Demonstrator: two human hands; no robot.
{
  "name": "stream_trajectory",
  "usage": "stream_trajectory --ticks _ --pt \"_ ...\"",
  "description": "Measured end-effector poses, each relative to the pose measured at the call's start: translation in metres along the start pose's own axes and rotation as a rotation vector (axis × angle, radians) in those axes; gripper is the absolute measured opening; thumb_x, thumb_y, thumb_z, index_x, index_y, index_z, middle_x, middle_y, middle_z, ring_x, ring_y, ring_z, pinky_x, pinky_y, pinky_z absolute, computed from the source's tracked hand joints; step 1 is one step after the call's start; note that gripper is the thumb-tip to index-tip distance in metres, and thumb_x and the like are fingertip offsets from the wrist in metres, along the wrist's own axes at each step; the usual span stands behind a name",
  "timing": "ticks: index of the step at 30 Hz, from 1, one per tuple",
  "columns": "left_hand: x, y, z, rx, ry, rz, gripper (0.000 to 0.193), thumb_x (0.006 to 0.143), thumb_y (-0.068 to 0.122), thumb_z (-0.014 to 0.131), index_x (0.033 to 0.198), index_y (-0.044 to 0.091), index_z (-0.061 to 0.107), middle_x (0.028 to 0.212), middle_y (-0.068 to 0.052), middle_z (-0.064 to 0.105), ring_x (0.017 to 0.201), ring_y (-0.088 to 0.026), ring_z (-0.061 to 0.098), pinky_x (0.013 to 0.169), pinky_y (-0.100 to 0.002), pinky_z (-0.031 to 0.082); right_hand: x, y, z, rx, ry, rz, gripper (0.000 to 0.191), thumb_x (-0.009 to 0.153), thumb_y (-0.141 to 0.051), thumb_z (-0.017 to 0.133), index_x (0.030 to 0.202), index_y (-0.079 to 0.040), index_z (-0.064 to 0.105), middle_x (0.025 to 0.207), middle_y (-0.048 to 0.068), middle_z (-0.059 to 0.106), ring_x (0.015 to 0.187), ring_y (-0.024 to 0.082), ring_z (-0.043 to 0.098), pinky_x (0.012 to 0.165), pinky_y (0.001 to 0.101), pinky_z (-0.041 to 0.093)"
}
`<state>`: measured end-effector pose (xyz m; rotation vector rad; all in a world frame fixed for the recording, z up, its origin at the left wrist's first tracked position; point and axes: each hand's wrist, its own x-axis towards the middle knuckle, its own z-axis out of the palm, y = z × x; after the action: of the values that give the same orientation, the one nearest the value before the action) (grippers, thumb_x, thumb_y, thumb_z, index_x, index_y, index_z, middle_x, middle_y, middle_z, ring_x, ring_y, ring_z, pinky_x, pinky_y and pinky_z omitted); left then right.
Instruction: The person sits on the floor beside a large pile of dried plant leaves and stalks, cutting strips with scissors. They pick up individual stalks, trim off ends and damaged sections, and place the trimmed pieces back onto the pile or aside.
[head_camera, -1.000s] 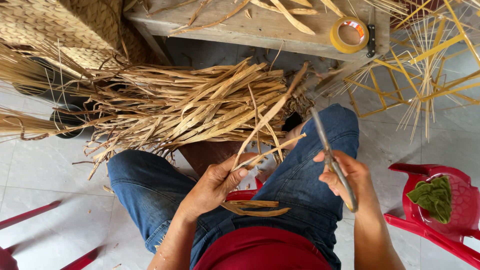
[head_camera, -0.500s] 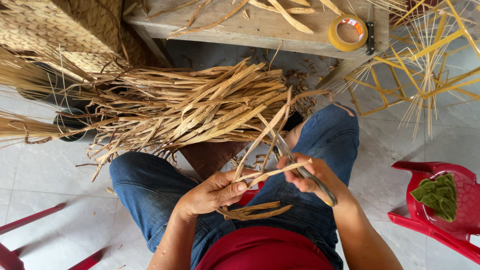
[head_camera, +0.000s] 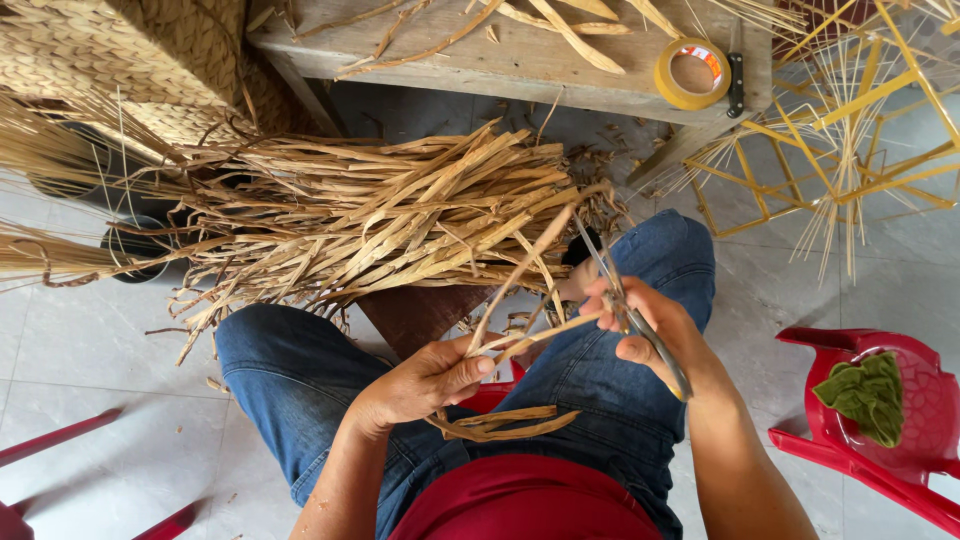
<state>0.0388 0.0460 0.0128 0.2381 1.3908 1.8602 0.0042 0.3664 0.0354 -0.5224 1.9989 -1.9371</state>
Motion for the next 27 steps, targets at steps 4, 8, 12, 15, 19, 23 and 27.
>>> stream_trajectory --ticks 4,8,12,15,19,23,27 --pt "0.006 0.002 0.008 0.094 0.026 -0.098 0.048 0.101 0.038 0.057 0.139 0.010 0.064 0.074 0.007 0.058 0.058 -0.006 0.040 0.051 -0.023 0.037 0.005 0.001 -0.002 -0.120 0.010 -0.028 0.066 0.086 -0.049 0.079 0.129 -0.002 0.061 0.088 -0.002 0.058 0.078 0.011 0.054 0.069 0.0251 0.046" --pt "0.006 -0.001 0.011 0.112 0.031 -0.046 0.047 0.103 0.039 0.057 0.134 0.006 0.069 0.073 0.006 0.058 0.059 -0.006 0.041 0.051 -0.023 0.038 -0.003 0.020 -0.009 0.152 0.116 0.173 0.049 0.085 -0.030 0.081 0.121 0.000 0.067 0.067 -0.001 0.050 0.053 0.007 0.045 0.045 0.0219 0.035" --pt "0.002 -0.003 0.005 0.081 0.152 0.076 0.042 0.106 0.039 0.054 0.125 0.007 0.074 0.063 0.008 0.044 0.053 -0.006 0.041 0.049 -0.023 0.037 -0.010 0.032 -0.009 0.232 0.187 0.137 0.044 0.092 -0.021 0.078 0.128 -0.002 0.061 0.083 0.004 0.063 0.059 0.008 0.056 0.050 0.0210 0.046" --pt "0.000 0.000 -0.004 -0.112 0.427 0.277 0.028 0.100 0.033 0.060 0.110 0.007 0.066 0.062 0.005 0.046 0.048 -0.008 0.039 0.044 -0.026 0.032 -0.009 0.038 0.019 -0.017 0.119 0.124 0.056 0.082 -0.016 0.081 0.131 -0.007 0.054 0.111 0.014 0.078 0.061 0.008 0.062 0.053 0.0198 0.054" --pt "0.003 0.007 -0.013 -0.545 0.499 0.595 0.028 0.110 0.034 0.056 0.100 0.008 0.061 0.062 0.007 0.035 0.050 -0.006 0.028 0.046 -0.025 0.026 -0.007 0.046 0.085 -0.045 -0.030 0.280 0.075 0.071 -0.019 0.092 0.135 -0.009 0.054 0.121 0.012 0.070 0.062 0.008 0.055 0.059 0.0235 0.054" --pt "-0.006 0.015 -0.018 -0.704 0.610 0.734 0.032 0.111 0.039 0.051 0.098 0.011 0.059 0.062 0.006 0.033 0.051 -0.007 0.024 0.047 -0.026 0.025 0.003 0.045 0.126 -0.169 -0.116 0.388 0.078 0.067 -0.023 0.097 0.132 -0.008 0.056 0.102 0.010 0.073 0.082 0.012 0.068 0.073 0.0287 0.056" --pt "-0.021 0.020 -0.029 -0.767 0.728 0.886 0.034 0.114 0.041 0.049 0.098 0.012 0.058 0.064 0.006 0.033 0.052 -0.007 0.023 0.049 -0.025 0.025 0.016 0.041 0.148 0.084 -0.194 0.218 0.074 0.071 -0.021 0.095 0.128 -0.004 0.051 0.118 0.006 0.072 0.113 0.017 0.068 0.099 0.0306 0.053"
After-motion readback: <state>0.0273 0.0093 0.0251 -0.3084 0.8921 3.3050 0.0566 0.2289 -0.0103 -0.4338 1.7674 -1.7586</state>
